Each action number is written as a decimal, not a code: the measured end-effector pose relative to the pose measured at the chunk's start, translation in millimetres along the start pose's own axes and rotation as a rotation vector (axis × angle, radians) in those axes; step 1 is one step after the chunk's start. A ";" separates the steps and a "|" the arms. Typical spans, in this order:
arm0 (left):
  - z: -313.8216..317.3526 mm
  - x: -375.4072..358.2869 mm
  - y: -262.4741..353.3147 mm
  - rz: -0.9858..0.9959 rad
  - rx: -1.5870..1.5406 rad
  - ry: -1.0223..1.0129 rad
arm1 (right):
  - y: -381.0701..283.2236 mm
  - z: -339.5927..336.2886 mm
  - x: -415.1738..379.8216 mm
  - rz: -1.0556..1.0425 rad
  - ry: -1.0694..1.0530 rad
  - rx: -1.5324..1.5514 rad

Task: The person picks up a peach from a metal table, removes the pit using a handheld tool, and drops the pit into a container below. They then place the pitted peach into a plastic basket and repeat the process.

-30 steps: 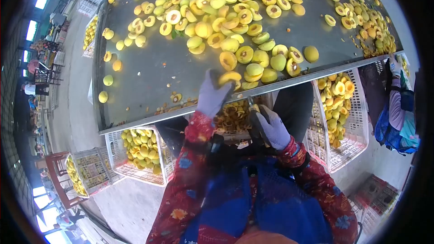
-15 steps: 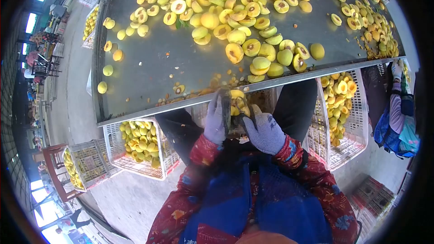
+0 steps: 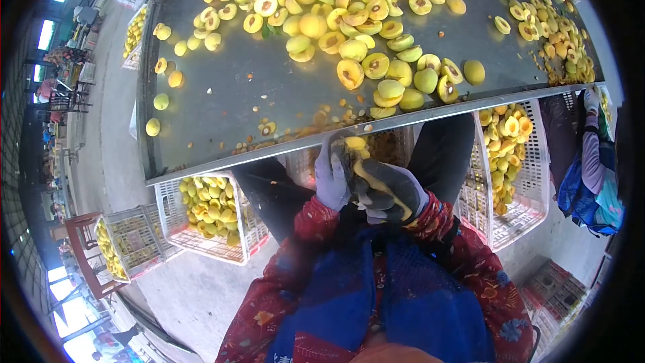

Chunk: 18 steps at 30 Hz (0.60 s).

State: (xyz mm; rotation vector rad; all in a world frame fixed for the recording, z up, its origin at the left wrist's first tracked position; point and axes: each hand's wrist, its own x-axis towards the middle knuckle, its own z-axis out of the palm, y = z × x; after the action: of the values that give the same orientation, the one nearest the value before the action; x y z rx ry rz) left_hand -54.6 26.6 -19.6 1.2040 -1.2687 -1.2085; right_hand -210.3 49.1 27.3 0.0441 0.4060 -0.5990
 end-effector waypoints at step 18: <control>-88.2 75.4 66.3 0.342 1.310 0.292 | -10.3 -8.7 -3.8 -0.029 0.282 -0.228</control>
State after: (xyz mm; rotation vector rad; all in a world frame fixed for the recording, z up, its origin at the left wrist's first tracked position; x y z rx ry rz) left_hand 28.5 -50.9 50.8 1.8190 -1.9705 0.2089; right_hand -222.0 44.0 21.5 -0.0969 0.7475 -0.5731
